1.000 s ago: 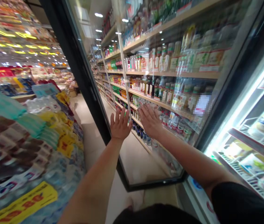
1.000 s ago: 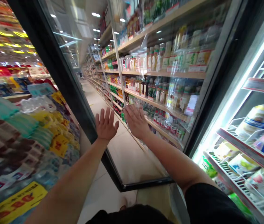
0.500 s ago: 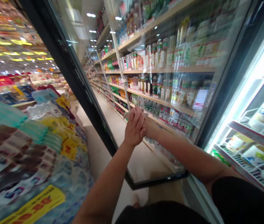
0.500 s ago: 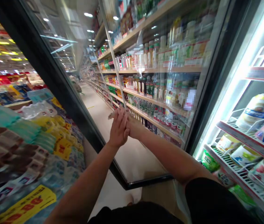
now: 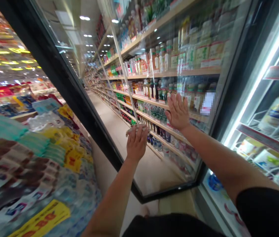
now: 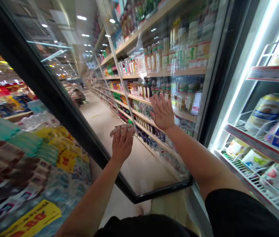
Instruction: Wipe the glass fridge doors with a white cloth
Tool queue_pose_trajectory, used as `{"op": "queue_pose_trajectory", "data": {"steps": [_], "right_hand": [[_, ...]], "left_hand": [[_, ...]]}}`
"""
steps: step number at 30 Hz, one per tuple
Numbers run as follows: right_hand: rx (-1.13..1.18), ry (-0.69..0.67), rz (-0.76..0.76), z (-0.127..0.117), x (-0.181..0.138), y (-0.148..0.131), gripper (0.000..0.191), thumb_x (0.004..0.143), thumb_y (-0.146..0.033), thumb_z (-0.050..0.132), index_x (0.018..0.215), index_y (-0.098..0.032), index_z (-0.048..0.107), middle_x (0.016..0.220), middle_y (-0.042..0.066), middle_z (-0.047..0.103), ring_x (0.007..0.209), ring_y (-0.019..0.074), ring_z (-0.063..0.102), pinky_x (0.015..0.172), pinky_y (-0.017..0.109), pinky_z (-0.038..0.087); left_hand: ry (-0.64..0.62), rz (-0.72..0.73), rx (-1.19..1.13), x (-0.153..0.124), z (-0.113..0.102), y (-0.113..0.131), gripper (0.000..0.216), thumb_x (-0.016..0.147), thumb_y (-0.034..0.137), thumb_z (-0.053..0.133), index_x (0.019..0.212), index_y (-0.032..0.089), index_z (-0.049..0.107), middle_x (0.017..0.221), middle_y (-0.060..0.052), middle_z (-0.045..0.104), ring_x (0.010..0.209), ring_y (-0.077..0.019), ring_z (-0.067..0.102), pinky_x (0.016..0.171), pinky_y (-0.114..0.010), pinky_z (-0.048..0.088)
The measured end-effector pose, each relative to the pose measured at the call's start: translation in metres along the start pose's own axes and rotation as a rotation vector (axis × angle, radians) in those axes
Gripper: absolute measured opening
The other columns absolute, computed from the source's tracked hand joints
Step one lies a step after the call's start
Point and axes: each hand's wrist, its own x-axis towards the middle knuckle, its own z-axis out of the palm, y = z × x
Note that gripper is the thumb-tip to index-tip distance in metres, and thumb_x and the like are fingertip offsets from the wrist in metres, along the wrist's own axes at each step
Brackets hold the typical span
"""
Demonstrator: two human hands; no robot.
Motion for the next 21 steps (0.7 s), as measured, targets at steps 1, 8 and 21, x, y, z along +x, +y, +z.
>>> {"op": "queue_pose_trajectory", "data": {"steps": [1, 8, 21], "right_hand": [[0.0, 0.003, 0.001, 0.001, -0.001, -0.001, 0.062, 0.103, -0.05, 0.029, 0.158, -0.022, 0.028, 0.164, 0.007, 0.033, 0.156, 0.0291, 0.016, 0.127, 0.058, 0.006], [-0.034, 0.034, -0.011, -0.002, -0.004, -0.002, 0.062, 0.104, -0.045, 0.028, 0.16, -0.022, 0.022, 0.164, 0.007, 0.032, 0.156, 0.0282, 0.015, 0.127, 0.057, 0.01], [-0.012, 0.036, -0.008, -0.002, -0.005, -0.003, 0.062, 0.104, -0.043, 0.027, 0.161, -0.022, 0.018, 0.165, 0.007, 0.029, 0.157, 0.0289, 0.013, 0.127, 0.058, 0.011]], "left_hand": [[0.012, -0.025, 0.027, 0.002, -0.004, -0.004, 0.057, 0.096, 0.024, 0.052, 0.152, 0.027, 0.041, 0.157, -0.009, 0.039, 0.153, -0.0288, 0.018, 0.123, -0.051, 0.026], [0.042, -0.326, -0.03, 0.03, -0.028, -0.023, 0.061, 0.1, 0.033, 0.042, 0.157, 0.018, 0.027, 0.163, -0.015, 0.023, 0.155, -0.0322, 0.003, 0.125, -0.058, 0.013], [-0.011, -0.333, 0.014, -0.045, -0.021, -0.021, 0.062, 0.1, 0.03, 0.042, 0.158, 0.017, 0.025, 0.159, -0.019, 0.032, 0.154, -0.0348, 0.011, 0.123, -0.059, 0.02]]}}
